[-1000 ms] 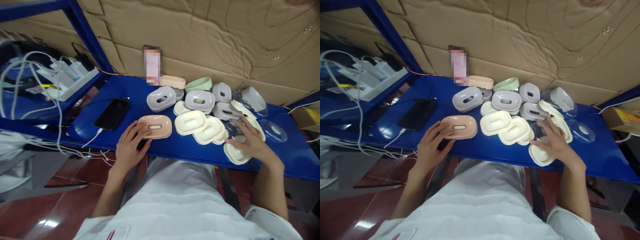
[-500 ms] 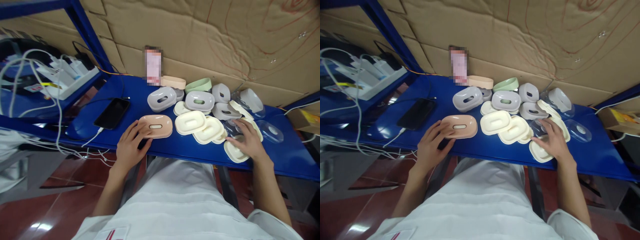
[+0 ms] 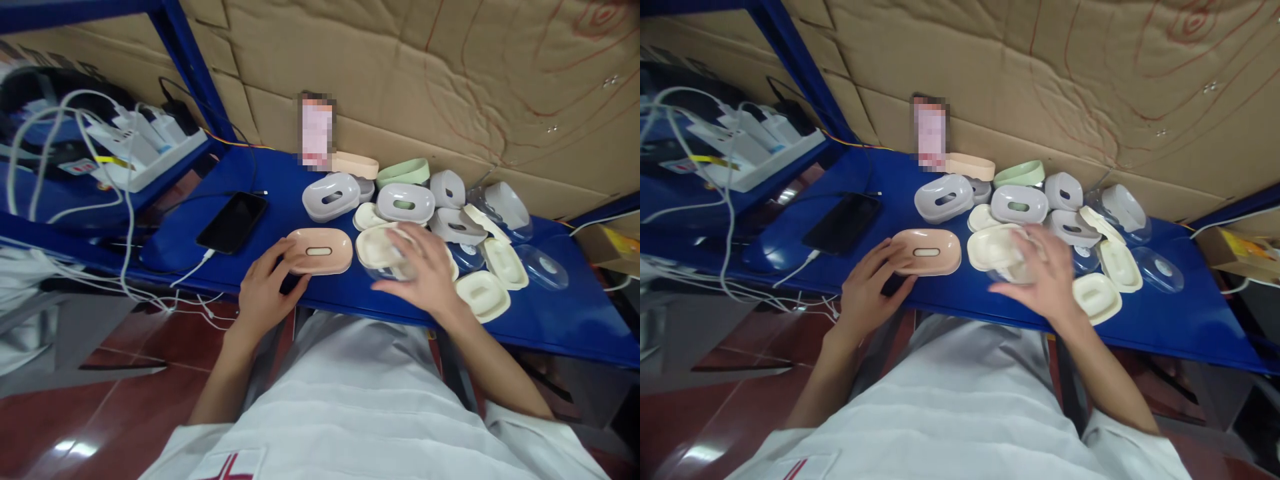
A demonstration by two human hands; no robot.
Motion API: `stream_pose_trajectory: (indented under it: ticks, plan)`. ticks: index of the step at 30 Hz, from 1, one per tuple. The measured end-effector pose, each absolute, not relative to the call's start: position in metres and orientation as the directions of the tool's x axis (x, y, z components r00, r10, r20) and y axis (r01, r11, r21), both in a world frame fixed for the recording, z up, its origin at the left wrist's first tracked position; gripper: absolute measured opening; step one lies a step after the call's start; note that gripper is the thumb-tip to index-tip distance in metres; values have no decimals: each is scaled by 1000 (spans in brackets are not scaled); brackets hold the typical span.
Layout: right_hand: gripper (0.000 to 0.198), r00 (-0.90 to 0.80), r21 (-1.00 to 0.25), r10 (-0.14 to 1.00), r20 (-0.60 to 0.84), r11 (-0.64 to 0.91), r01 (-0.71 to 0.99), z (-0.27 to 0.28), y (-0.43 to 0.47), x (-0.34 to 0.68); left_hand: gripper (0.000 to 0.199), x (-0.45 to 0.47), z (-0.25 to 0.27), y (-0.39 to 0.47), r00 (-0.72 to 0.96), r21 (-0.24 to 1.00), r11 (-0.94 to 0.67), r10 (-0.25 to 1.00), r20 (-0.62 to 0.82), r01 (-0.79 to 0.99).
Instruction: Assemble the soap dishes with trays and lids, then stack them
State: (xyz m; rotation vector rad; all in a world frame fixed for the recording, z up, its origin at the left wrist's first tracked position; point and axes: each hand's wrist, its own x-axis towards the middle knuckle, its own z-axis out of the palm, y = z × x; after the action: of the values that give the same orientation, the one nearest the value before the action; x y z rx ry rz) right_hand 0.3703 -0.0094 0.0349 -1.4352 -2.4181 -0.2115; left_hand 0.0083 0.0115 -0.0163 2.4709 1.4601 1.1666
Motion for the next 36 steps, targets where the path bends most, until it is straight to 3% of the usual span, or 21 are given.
stream_pose_trajectory:
  ticks: [5, 9, 20, 26, 29, 32, 36]
  plan:
    - [86, -464, -97, 830, 309, 513, 853, 28, 30, 238, 63, 4, -17, 9, 180, 524, -515, 808, 560, 679]
    - [88, -512, -93, 801, 310, 561, 823, 26, 40, 204, 72, 4, -20, 9, 173, 524, -516, 805, 568, 678]
    - [85, -527, -106, 811, 252, 565, 818, 35, 46, 208, 53, 5, -17, 10, 253, 402, -533, 783, 568, 744]
    - [78, -525, -205, 808, 266, 580, 788, 30, 47, 225, 55, 6, -20, 10, 254, 389, -532, 779, 573, 752]
    - [77, -556, -141, 792, 252, 599, 788, 29, 45, 231, 53, 6, -20, 10, 254, 407, -544, 775, 578, 734]
    - [69, -664, -45, 705, 247, 693, 719, 31, 42, 231, 47, 5, -20, 9, 236, 454, -569, 763, 602, 686]
    - [69, -712, -38, 664, 229, 737, 675, 34, 43, 231, 49, 4, -19, 9, 239, 468, -580, 761, 603, 667]
